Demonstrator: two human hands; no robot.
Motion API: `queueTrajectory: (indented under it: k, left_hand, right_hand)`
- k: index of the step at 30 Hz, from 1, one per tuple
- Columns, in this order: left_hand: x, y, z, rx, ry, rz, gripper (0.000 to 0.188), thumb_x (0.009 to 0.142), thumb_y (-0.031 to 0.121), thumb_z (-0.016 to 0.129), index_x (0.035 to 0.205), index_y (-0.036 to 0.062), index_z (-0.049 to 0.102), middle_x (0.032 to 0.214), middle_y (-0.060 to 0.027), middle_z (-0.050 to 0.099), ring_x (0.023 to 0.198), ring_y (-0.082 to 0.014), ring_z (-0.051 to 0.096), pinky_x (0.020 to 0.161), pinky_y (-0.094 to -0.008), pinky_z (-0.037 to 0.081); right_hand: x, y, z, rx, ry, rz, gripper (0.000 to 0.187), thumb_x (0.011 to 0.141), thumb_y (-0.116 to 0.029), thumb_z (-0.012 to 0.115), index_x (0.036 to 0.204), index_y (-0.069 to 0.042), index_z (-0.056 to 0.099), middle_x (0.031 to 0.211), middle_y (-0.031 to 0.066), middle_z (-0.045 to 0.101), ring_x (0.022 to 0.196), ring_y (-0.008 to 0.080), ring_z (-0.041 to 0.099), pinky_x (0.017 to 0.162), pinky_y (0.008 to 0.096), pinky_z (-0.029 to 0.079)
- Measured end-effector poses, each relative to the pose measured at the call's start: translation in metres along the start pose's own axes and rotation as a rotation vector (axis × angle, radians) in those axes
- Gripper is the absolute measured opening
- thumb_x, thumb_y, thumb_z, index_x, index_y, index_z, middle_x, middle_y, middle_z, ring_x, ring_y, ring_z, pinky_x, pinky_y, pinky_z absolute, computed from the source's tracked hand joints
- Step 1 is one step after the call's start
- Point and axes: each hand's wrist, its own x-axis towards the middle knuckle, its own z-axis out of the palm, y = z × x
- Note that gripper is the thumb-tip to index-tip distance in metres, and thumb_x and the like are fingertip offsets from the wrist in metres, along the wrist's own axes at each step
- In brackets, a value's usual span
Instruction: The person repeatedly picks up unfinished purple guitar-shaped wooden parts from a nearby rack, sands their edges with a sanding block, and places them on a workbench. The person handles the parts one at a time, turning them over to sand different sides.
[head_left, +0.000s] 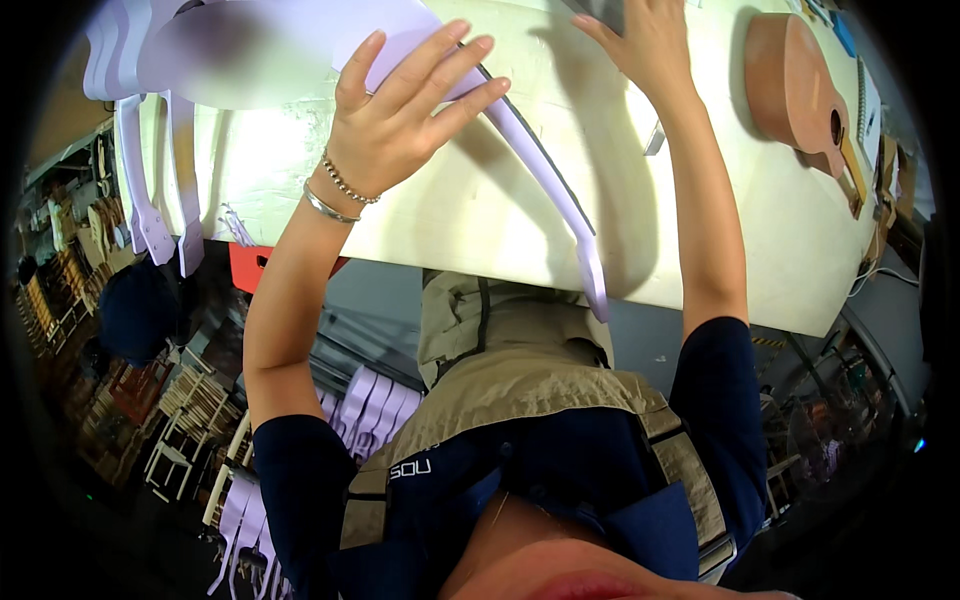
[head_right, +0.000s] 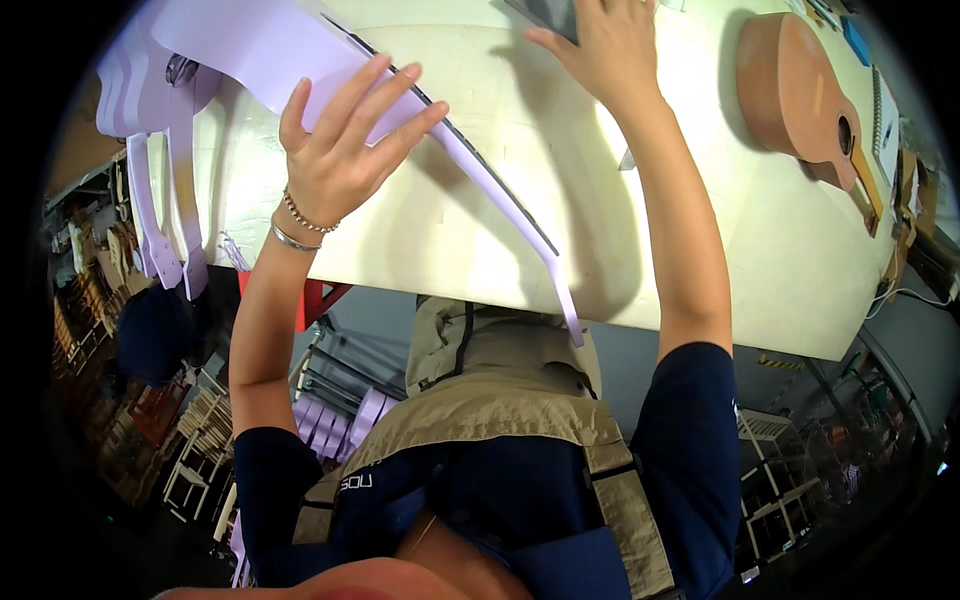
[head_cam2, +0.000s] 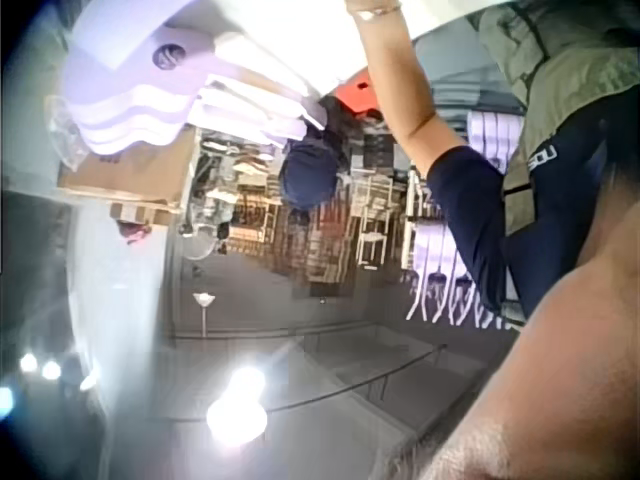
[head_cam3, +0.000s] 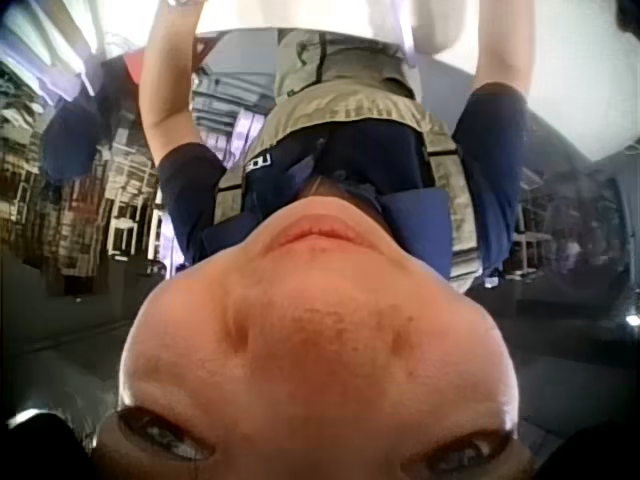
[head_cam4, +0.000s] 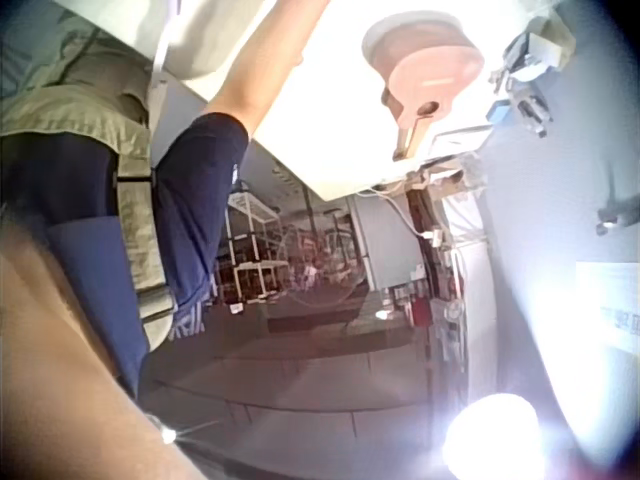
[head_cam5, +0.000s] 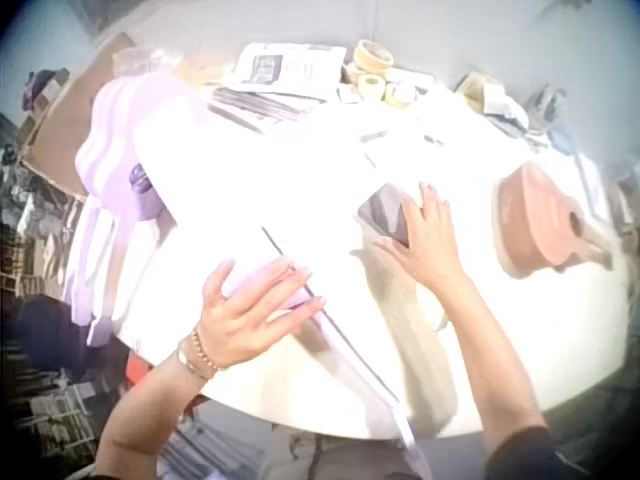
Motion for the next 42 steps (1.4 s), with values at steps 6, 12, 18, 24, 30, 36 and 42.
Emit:
queueTrajectory:
  k: [6, 12, 18, 24, 30, 36, 42]
  left_hand:
    - [0.009, -0.004, -0.018, -0.223, -0.063, 0.007, 0.026, 0.072, 0.021, 0.063, 0.096, 0.0307, 0.064, 0.110, 0.0074, 0.058, 0.108, -0.0102, 0.052, 0.102, -0.0427, 0.021]
    - [0.059, -0.056, -0.032, -0.190, -0.145, -0.059, 0.016, 0.075, 0.018, 0.059, 0.089, 0.0124, 0.065, 0.093, -0.0047, 0.062, 0.091, -0.0236, 0.057, 0.092, -0.0444, 0.033]
    - [0.059, -0.070, -0.023, -0.323, -0.262, -0.079, 0.019, 0.081, 0.022, 0.052, 0.086, 0.0078, 0.063, 0.088, -0.0095, 0.062, 0.095, -0.0287, 0.055, 0.099, -0.0504, 0.025]
    - [0.035, -0.080, -0.017, -0.531, -0.479, -0.323, 0.016, 0.073, 0.015, 0.062, 0.088, 0.0114, 0.065, 0.092, -0.0043, 0.062, 0.075, -0.0202, 0.058, 0.067, -0.0276, 0.044]
    - [0.056, -0.070, -0.020, -0.349, -0.168, -0.069, 0.019, 0.081, 0.019, 0.050, 0.081, 0.0064, 0.064, 0.081, -0.0095, 0.062, 0.088, -0.0280, 0.056, 0.097, -0.0476, 0.030]
    - [0.057, -0.070, -0.020, -0.364, -0.137, -0.073, 0.019, 0.081, 0.016, 0.049, 0.079, 0.0050, 0.064, 0.078, -0.0098, 0.062, 0.084, -0.0286, 0.057, 0.095, -0.0467, 0.031]
    - [0.058, -0.070, -0.022, -0.400, -0.168, -0.084, 0.018, 0.080, 0.013, 0.048, 0.077, 0.0038, 0.064, 0.076, -0.0096, 0.062, 0.082, -0.0284, 0.057, 0.094, -0.0456, 0.032]
  right_hand:
    - [0.010, -0.017, -0.030, 0.224, -0.251, 0.182, 0.061, 0.071, -0.033, 0.064, 0.124, -0.012, 0.045, 0.099, 0.0187, 0.053, 0.093, 0.0344, 0.053, 0.087, 0.0448, 0.039]
    - [-0.054, -0.060, -0.052, 0.686, -0.226, 0.194, 0.058, 0.068, -0.046, 0.069, 0.117, -0.019, 0.055, 0.098, 0.0146, 0.052, 0.084, 0.0259, 0.055, 0.070, 0.0328, 0.046]
    - [-0.060, -0.084, -0.054, 0.638, -0.205, 0.241, 0.054, 0.068, -0.045, 0.070, 0.114, -0.021, 0.058, 0.094, 0.0114, 0.051, 0.066, 0.0168, 0.054, 0.057, 0.0271, 0.046]
    - [-0.061, -0.085, -0.047, 0.549, -0.089, 0.159, 0.053, 0.067, -0.043, 0.071, 0.113, -0.020, 0.059, 0.093, 0.0110, 0.051, 0.062, 0.0160, 0.053, 0.053, 0.0265, 0.045]
    - [-0.055, -0.095, -0.052, 0.491, -0.125, 0.127, 0.055, 0.069, -0.027, 0.069, 0.118, -0.010, 0.053, 0.093, 0.0156, 0.048, 0.081, 0.0256, 0.054, 0.070, 0.0317, 0.046]
    - [-0.031, -0.108, -0.050, 0.412, -0.109, 0.119, 0.053, 0.068, -0.026, 0.072, 0.116, -0.011, 0.055, 0.091, 0.0140, 0.047, 0.078, 0.0255, 0.053, 0.068, 0.0327, 0.046]
    - [-0.035, -0.105, -0.054, 0.466, -0.145, 0.173, 0.054, 0.067, -0.025, 0.073, 0.116, -0.011, 0.054, 0.092, 0.0137, 0.049, 0.079, 0.0254, 0.054, 0.069, 0.0328, 0.046]
